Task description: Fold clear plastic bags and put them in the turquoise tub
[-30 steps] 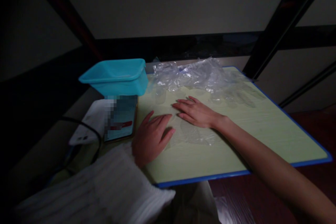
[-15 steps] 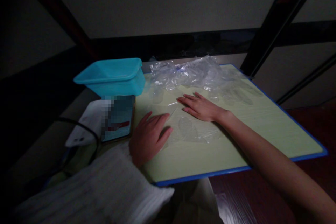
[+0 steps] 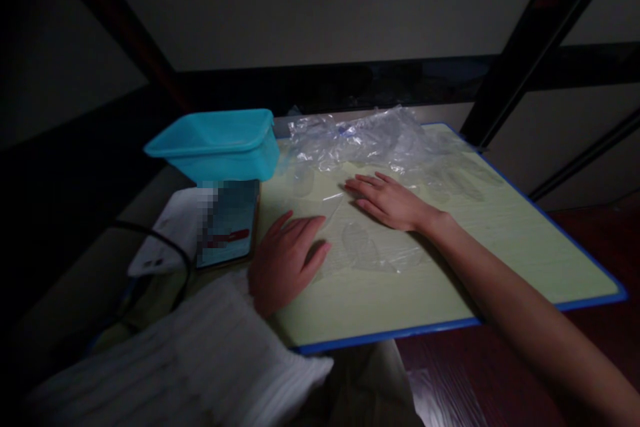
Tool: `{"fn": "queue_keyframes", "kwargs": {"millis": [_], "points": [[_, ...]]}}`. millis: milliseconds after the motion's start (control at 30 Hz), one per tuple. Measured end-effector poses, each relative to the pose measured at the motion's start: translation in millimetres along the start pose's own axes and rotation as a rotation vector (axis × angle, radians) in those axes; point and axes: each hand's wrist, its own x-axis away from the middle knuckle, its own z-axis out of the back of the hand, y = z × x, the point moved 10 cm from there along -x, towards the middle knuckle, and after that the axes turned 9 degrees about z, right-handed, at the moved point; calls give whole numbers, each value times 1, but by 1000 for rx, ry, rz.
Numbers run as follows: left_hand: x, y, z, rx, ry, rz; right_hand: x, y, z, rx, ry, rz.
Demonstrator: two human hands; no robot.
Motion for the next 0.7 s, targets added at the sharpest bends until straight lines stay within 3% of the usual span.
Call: {"fn": "queue_keyframes", "kwargs": {"millis": [100, 233, 333, 533, 700], "points": [[1, 3, 4, 8, 38, -33, 4, 9, 19, -29, 67, -39], [4, 7, 10, 24, 95, -81, 26, 36, 55, -81, 185, -206], [6, 10, 13, 24, 109, -105, 47, 35, 69, -77, 189, -248], [8, 14, 9, -8, 76, -128, 87, -15, 53, -80, 10, -107], [8, 13, 9, -24, 88, -133, 114, -36, 40, -69, -43, -110]]}}
